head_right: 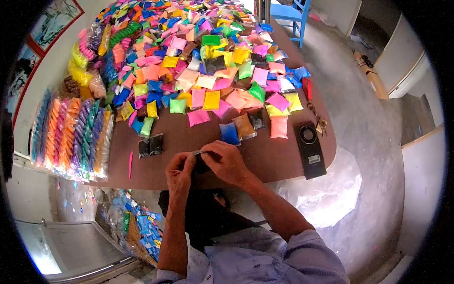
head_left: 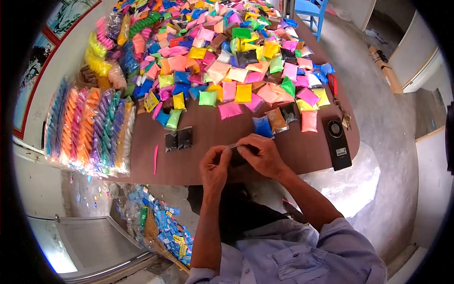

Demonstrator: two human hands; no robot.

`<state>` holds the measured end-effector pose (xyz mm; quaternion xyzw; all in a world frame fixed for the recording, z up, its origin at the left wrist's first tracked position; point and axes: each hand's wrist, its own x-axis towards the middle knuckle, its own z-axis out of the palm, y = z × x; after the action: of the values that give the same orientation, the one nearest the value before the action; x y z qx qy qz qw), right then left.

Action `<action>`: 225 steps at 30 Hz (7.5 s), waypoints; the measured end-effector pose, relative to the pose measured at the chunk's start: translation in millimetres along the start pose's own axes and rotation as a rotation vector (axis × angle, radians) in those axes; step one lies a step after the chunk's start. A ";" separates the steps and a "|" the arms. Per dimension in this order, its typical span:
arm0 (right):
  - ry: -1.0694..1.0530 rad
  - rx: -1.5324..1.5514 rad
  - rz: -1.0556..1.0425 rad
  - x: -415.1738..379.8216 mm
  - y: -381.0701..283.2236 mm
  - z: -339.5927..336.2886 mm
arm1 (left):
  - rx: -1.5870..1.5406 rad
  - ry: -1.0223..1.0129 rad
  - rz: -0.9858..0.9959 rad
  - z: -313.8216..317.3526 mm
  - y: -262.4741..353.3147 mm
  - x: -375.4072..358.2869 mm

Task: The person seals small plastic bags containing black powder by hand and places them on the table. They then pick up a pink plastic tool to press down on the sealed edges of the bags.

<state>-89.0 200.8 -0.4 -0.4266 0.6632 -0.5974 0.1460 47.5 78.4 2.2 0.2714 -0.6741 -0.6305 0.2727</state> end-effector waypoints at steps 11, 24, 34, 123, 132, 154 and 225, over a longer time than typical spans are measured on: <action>-0.013 0.000 -0.047 2.4 -4.2 1.8 | 0.024 -0.035 0.005 -3.0 -1.2 1.4; -0.018 0.109 0.063 -1.2 1.9 0.8 | 0.059 -0.087 0.023 0.2 2.5 -1.9; -0.023 0.078 0.042 -2.0 9.9 1.2 | 0.112 -0.046 0.083 6.1 4.7 -4.7; -0.063 0.051 0.007 0.6 3.7 0.9 | 0.015 -0.027 0.027 -1.5 0.8 -4.4; -0.091 0.075 0.064 0.0 2.0 -0.1 | -0.045 -0.020 0.012 -3.3 -3.4 -2.8; 0.033 -0.609 -0.325 -26.7 -18.6 20.2 | 0.669 0.536 0.263 -135.1 0.9 -12.0; 0.053 -0.495 -0.406 -71.2 -6.5 -2.3 | 0.703 -0.048 0.289 -12.3 24.1 -27.6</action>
<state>-45.8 255.6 -16.4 -0.5570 0.6934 -0.4457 -0.1015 75.1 90.7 26.3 0.2357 -0.8869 -0.3216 0.2334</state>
